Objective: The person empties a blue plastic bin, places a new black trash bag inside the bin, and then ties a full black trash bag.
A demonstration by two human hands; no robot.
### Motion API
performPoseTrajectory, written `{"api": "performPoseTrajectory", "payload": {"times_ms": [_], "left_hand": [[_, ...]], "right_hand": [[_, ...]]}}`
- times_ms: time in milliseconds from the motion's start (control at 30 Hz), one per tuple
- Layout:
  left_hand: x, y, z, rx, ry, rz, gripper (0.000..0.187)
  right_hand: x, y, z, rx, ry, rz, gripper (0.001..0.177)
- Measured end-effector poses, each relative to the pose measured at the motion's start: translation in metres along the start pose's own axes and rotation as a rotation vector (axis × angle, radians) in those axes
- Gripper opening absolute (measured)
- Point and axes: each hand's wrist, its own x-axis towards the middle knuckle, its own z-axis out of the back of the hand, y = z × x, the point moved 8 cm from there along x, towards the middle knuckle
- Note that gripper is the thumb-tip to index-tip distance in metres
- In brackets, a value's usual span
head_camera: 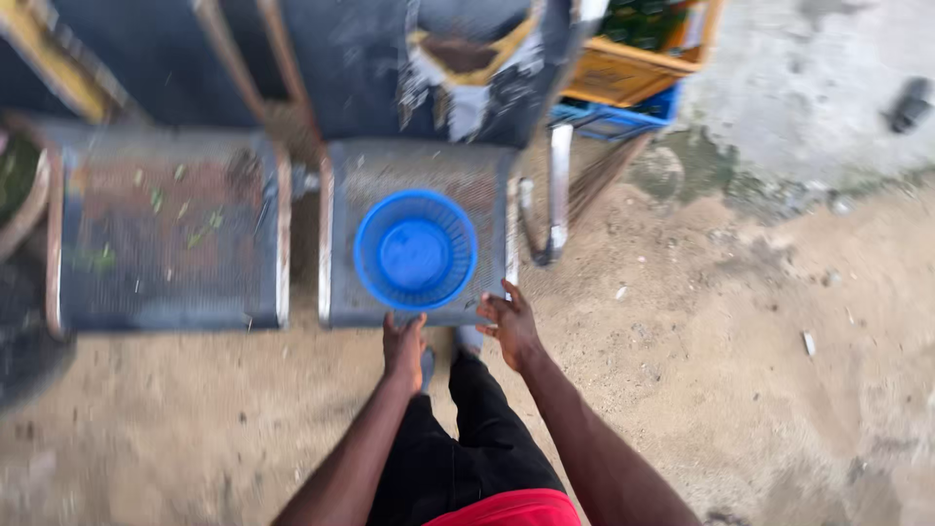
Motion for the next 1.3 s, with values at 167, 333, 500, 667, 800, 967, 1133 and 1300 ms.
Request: {"api": "performPoseTrajectory", "payload": {"times_ms": [167,333,500,667,800,967,1133,1300], "left_hand": [[-0.109,-0.015,-0.088,-0.050,0.301,0.073,0.078],[-0.202,-0.024,-0.232,0.033,0.646,0.166,0.062],[-0.271,0.008,-0.398,0.185,0.965,0.207,0.055],[-0.335,0.043,-0.556,0.268,1.066,0.185,0.054],[-0.377,0.065,-0.661,0.284,1.155,0.175,0.053],[-0.412,0.069,-0.756,0.065,1.274,0.176,0.058],[-0.396,0.074,-0.848,-0.006,1.249,0.192,0.059],[-0.332,0.082,-0.982,-0.042,1.183,0.197,0.059]], "right_hand": [[-0.100,0.051,0.066,0.231,0.058,0.164,0.075],[-0.158,0.093,0.166,0.506,-0.020,0.327,0.064],[-0.184,0.114,0.311,0.806,-0.194,0.513,0.059],[-0.211,0.173,0.454,0.877,-0.210,0.743,0.059],[-0.220,0.221,0.546,0.866,-0.278,0.775,0.061],[-0.214,0.282,0.629,0.877,-0.261,0.896,0.067],[-0.164,0.343,0.700,0.903,-0.228,0.934,0.069],[-0.079,0.427,0.793,0.888,-0.213,0.947,0.069]]}}
